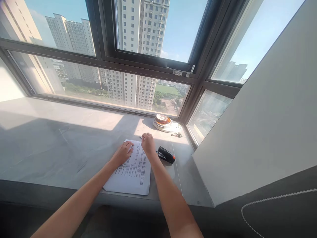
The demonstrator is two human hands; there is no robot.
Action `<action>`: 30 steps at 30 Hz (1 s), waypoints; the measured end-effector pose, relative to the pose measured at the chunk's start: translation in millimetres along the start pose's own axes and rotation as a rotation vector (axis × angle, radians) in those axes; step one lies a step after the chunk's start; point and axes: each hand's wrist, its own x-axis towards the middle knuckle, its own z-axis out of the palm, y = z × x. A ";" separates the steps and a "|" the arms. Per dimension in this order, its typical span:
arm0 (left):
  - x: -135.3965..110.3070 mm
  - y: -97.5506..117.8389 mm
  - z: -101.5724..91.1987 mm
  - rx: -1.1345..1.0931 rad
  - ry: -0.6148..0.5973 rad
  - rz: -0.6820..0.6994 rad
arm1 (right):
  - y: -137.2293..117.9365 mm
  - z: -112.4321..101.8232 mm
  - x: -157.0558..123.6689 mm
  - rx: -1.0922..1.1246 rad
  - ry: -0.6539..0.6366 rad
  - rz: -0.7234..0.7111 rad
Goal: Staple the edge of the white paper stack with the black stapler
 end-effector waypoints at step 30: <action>32.7 -71.3 -52.5 0.172 -0.324 -0.146 | 94.5 -42.5 -90.8 -0.118 0.142 0.008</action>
